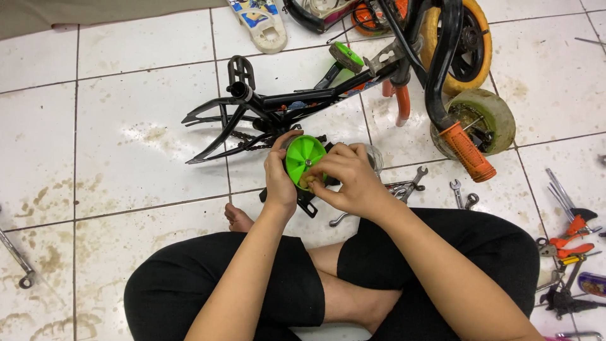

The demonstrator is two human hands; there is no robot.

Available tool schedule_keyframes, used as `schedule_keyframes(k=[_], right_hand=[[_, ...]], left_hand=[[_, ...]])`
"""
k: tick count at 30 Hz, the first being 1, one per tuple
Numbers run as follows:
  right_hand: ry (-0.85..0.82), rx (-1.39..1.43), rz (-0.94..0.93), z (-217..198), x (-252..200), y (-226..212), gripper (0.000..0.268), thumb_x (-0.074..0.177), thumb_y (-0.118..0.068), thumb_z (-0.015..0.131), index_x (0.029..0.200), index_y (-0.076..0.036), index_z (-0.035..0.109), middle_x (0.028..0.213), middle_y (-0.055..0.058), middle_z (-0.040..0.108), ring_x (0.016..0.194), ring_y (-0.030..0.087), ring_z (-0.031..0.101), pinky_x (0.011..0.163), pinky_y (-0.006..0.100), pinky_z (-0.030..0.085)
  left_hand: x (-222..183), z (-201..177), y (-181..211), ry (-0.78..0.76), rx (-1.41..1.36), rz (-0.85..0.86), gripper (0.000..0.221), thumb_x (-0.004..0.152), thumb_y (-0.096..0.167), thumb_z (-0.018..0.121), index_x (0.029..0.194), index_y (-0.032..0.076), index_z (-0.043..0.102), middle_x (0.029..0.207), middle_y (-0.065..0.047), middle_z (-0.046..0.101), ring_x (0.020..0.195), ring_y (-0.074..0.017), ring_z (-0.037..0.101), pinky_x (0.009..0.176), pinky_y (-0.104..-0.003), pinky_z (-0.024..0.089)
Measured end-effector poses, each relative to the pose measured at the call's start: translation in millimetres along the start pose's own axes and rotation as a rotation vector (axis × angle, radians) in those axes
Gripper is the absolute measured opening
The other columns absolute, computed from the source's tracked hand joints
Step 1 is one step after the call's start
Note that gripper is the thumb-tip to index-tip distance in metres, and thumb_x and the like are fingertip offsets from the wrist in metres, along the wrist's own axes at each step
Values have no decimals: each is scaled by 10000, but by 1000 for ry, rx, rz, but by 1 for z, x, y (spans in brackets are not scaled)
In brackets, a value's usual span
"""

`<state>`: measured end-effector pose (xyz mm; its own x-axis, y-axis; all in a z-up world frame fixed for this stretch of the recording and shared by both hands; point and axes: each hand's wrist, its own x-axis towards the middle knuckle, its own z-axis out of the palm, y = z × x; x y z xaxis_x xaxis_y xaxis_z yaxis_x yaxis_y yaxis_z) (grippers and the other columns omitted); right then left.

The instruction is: Applying lubricant to a bicycle wheel and rotating it to distribute the fluid.

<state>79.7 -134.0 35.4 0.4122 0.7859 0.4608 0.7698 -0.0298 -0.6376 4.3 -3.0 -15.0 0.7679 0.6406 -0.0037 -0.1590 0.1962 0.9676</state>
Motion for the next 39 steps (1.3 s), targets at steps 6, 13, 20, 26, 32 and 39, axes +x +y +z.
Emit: schedule_keyframes(k=[6,13,20,26,32,39], right_hand=[[265,-170,-153,6,1,0,174,794,-67,795,936,-146,734,821,-30,704,787,199,623,834,357,377],[193,-302,-125,12,0,0,192,818,-70,763,995,-136,730,840,-10,684,836,214,614,835,391,350],[218,-164,54,1,1,7,180,847,-64,774,1019,-108,742,863,11,713,847,220,650,830,376,372],[144,-179,82,-9,-1,20,167,851,-65,771,1009,-111,742,849,16,714,843,229,655,793,364,404],[27,212,187,-26,5,19,154,821,17,762,967,-32,760,801,126,734,755,274,665,709,371,476],[-52,25,496,-73,-4,53,152,837,-36,753,982,10,739,748,161,694,700,258,605,689,392,464]], left_hand=[[-4,4,10,-70,-147,-100,514,945,295,296,1272,62,616,1084,-138,673,1049,-244,621,1055,-403,460],[0,-2,-7,-99,-47,-69,499,953,258,297,1272,50,620,1095,-185,690,1030,-283,628,1033,-436,474],[-7,9,0,-149,46,-53,508,924,227,318,1226,7,662,1157,-220,678,1078,-306,631,1038,-438,464],[-3,4,4,-113,-78,-94,505,923,260,332,1236,32,656,1145,-206,676,1064,-301,631,1025,-422,476],[2,-4,7,-37,-157,-133,512,916,307,334,1255,77,641,1106,-142,680,1043,-249,622,1013,-382,489],[12,-17,24,222,-282,-88,475,921,370,347,1226,180,657,1055,-84,664,1015,-185,634,976,-328,525]])
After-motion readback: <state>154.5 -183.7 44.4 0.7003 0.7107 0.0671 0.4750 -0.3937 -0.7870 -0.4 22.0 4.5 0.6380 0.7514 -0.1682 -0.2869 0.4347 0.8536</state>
